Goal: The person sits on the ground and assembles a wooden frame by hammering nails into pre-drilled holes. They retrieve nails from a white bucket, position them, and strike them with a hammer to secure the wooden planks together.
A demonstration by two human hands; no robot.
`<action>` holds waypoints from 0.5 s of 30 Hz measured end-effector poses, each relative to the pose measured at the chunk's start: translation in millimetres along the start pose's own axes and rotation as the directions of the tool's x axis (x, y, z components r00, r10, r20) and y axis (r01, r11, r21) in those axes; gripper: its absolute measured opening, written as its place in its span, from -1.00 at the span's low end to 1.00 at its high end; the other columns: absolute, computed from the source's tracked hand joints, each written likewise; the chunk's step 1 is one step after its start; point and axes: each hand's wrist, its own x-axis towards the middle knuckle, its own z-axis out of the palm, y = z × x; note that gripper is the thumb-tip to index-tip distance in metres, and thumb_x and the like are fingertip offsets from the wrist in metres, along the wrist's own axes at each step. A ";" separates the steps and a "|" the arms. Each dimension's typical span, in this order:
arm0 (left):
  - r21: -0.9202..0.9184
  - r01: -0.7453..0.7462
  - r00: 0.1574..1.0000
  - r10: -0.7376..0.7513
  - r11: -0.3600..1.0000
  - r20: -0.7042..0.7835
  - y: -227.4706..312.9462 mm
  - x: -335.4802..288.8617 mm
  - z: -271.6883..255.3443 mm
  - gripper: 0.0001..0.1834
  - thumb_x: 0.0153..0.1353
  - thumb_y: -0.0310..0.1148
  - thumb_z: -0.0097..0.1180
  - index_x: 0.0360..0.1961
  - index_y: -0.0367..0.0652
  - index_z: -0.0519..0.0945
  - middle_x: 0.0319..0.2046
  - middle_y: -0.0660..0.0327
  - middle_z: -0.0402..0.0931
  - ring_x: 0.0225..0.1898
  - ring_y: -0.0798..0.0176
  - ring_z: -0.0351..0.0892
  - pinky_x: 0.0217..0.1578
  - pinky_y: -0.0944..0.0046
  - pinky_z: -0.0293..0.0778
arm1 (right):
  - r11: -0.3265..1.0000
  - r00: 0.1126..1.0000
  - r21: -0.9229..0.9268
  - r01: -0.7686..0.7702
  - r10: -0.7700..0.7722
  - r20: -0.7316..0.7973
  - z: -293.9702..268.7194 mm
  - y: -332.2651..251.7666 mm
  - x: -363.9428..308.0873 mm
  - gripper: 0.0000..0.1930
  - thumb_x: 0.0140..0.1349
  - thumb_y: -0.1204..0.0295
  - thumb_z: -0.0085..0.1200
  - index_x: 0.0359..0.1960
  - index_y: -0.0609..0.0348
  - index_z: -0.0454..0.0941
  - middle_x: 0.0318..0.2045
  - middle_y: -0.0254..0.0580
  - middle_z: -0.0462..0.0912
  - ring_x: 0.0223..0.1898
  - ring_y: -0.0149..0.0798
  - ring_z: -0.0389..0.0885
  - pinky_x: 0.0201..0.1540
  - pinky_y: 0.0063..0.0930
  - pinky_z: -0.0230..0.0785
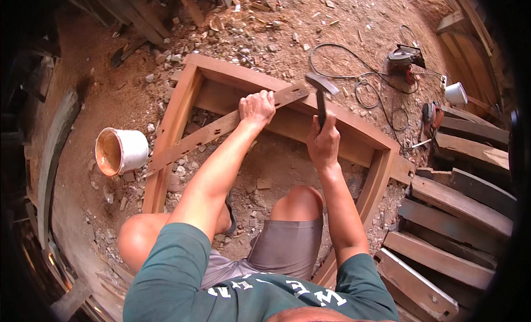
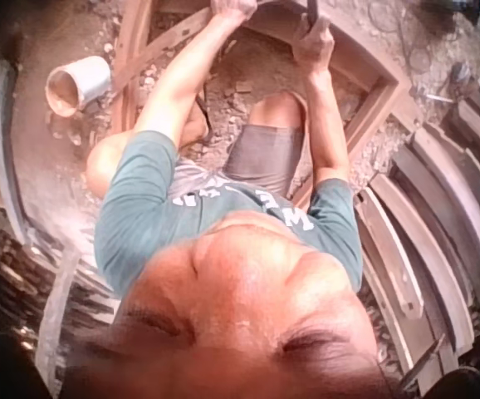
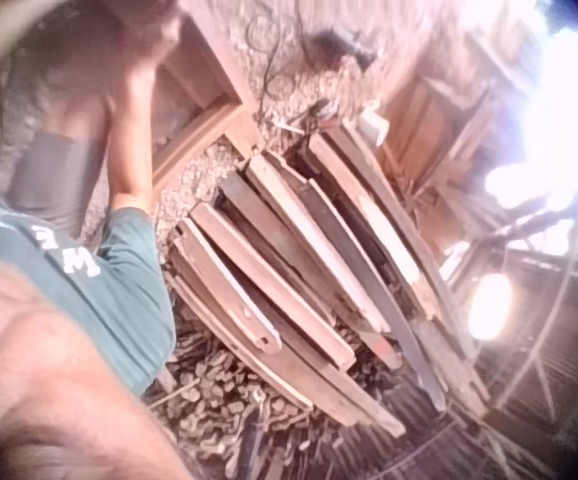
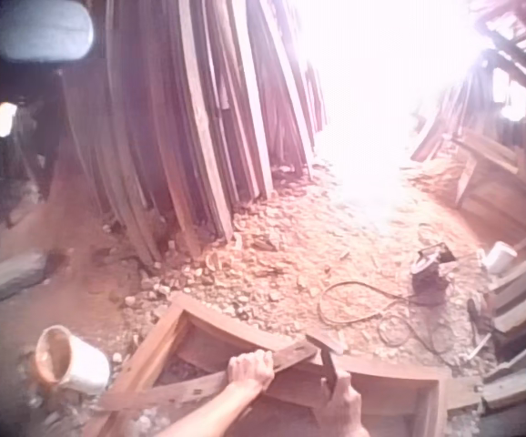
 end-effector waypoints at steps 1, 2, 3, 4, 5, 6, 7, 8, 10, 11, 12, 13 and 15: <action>-0.048 -0.027 0.999 0.029 0.999 0.045 -2.8 0.8 -0.9 -0.51 0.50 0.00 -0.14 -0.29 -0.16 0.67 -0.26 -0.10 0.72 -0.10 -0.19 0.72 0.01 -0.18 0.55 | 0.988 0.988 -0.121 -0.096 0.109 0.110 11.9 18.3 -3.9 -0.73 0.50 0.28 0.00 0.09 0.11 0.33 -0.29 0.33 0.70 -0.23 0.46 0.66 -0.24 0.34 0.51; -0.209 -0.060 0.998 0.065 0.976 0.014 -4.0 6.0 -1.9 -0.52 0.49 -0.04 -0.14 -0.25 -0.24 0.64 -0.16 -0.20 0.67 -0.04 -0.26 0.67 0.09 -0.19 0.53 | 0.964 0.964 -0.196 -0.182 0.214 0.157 23.2 51.1 -7.8 -0.74 0.50 0.28 0.00 0.06 0.10 0.31 -0.29 0.37 0.70 -0.20 0.48 0.67 -0.20 0.34 0.52; -0.342 -0.024 0.998 0.041 0.939 0.040 -39.3 19.3 -10.4 -0.65 0.43 -0.16 -0.04 -0.16 -0.19 0.66 -0.08 -0.21 0.63 0.02 -0.24 0.63 0.12 -0.13 0.53 | 0.958 0.950 -0.198 -0.207 0.245 0.195 17.7 44.5 -2.7 -0.76 0.50 0.28 0.00 0.03 0.09 0.32 -0.32 0.38 0.70 -0.21 0.49 0.67 -0.19 0.34 0.52; -0.287 -0.032 0.999 0.033 0.957 0.002 -66.7 31.8 -22.3 -0.73 0.37 -0.24 0.02 -0.10 -0.13 0.68 -0.11 -0.17 0.63 0.01 -0.22 0.63 0.12 -0.11 0.54 | 0.960 0.949 -0.202 -0.194 0.236 0.210 2.1 37.6 0.8 -0.77 0.50 0.28 0.00 0.03 0.09 0.33 -0.32 0.39 0.69 -0.22 0.49 0.66 -0.22 0.33 0.50; -0.226 -0.024 1.000 0.020 0.974 -0.020 -97.1 34.1 -31.6 -0.74 0.32 -0.32 0.08 -0.04 -0.06 0.69 -0.14 -0.13 0.63 0.00 -0.20 0.63 0.11 -0.09 0.54 | 0.960 0.941 -0.206 -0.189 0.237 0.240 -11.2 30.8 -8.2 -0.77 0.50 0.27 0.00 0.02 0.09 0.35 -0.33 0.40 0.68 -0.23 0.49 0.66 -0.24 0.31 0.48; -0.098 -0.132 0.991 0.128 0.986 -0.046 -118.7 28.7 -35.9 -0.72 0.27 -0.38 0.10 -0.02 0.00 0.70 -0.15 -0.10 0.63 0.01 -0.17 0.63 0.10 -0.07 0.56 | 0.964 0.929 -0.116 -0.237 0.260 0.264 -22.1 29.8 -24.2 -0.78 0.51 0.28 0.00 0.01 0.10 0.36 -0.34 0.41 0.66 -0.26 0.48 0.65 -0.27 0.29 0.44; 0.033 -0.249 0.965 0.251 0.968 -0.077 -133.1 31.8 -42.9 -0.67 0.23 -0.45 0.11 0.00 0.06 0.72 -0.16 -0.07 0.63 0.01 -0.14 0.64 0.08 -0.05 0.57 | 0.961 0.924 -0.022 -0.276 0.271 0.271 -30.4 30.3 -32.2 -0.79 0.51 0.28 -0.01 0.01 0.10 0.38 -0.35 0.43 0.63 -0.28 0.47 0.65 -0.29 0.26 0.40; 0.138 -0.364 0.931 0.363 0.921 0.032 -148.6 34.7 -44.9 -0.63 0.17 -0.53 0.10 0.00 -0.01 0.70 -0.23 0.02 0.59 -0.08 -0.14 0.62 0.05 -0.04 0.58 | 0.950 0.920 0.055 -0.307 0.281 0.272 -35.9 30.4 -44.8 -0.79 0.52 0.28 -0.01 0.02 0.13 0.41 -0.39 0.43 0.58 -0.31 0.46 0.62 -0.32 0.18 0.36; 0.226 -0.428 0.903 0.409 0.875 0.127 -153.9 43.7 -38.8 -0.64 0.15 -0.53 0.13 -0.02 -0.02 0.70 -0.23 0.02 0.60 -0.07 -0.12 0.63 0.03 -0.03 0.60 | 0.931 0.900 0.041 -0.363 0.339 0.274 -44.4 43.8 -71.7 -0.78 0.52 0.29 0.00 0.03 0.13 0.43 -0.42 0.34 0.57 -0.33 0.39 0.62 -0.30 0.08 0.39; 0.261 -0.467 0.883 0.432 0.845 0.180 -151.8 49.3 -34.6 -0.64 0.14 -0.53 0.15 -0.03 -0.03 0.69 -0.23 0.02 0.60 -0.07 -0.11 0.64 0.02 -0.02 0.61 | 0.910 0.875 0.032 -0.414 0.388 0.289 -50.5 50.6 -85.7 -0.77 0.52 0.28 0.01 0.02 0.15 0.44 -0.42 0.31 0.57 -0.34 0.35 0.61 -0.30 0.03 0.40; 0.343 -0.534 0.845 0.483 0.773 0.228 -147.6 55.0 -31.9 -0.79 0.15 -0.47 0.17 -0.19 -0.06 0.72 -0.31 0.07 0.65 -0.14 -0.02 0.70 -0.09 0.05 0.65 | 0.886 0.848 0.026 -0.462 0.434 0.304 -54.5 56.9 -97.3 -0.77 0.52 0.28 0.02 0.01 0.17 0.45 -0.42 0.28 0.57 -0.35 0.32 0.61 -0.29 -0.01 0.41; 0.404 -0.556 0.831 0.498 0.726 0.247 -149.8 60.0 -28.0 -0.84 0.16 -0.45 0.17 -0.26 -0.06 0.72 -0.34 0.08 0.66 -0.17 0.00 0.72 -0.14 0.06 0.66 | 0.890 0.851 0.017 -0.455 0.429 0.303 -59.3 59.8 -107.0 -0.77 0.52 0.28 0.02 0.00 0.18 0.45 -0.42 0.26 0.57 -0.36 0.28 0.60 -0.29 -0.02 0.41; 0.515 -0.592 0.801 0.524 0.620 0.290 -158.2 66.2 -18.0 -0.90 0.17 -0.40 0.17 -0.39 -0.05 0.72 -0.40 0.10 0.69 -0.25 0.05 0.75 -0.24 0.09 0.69 | 0.897 0.855 -0.003 -0.441 0.422 0.301 -68.1 62.2 -122.3 -0.77 0.52 0.29 0.03 -0.02 0.21 0.45 -0.41 0.23 0.57 -0.38 0.21 0.59 -0.28 -0.05 0.41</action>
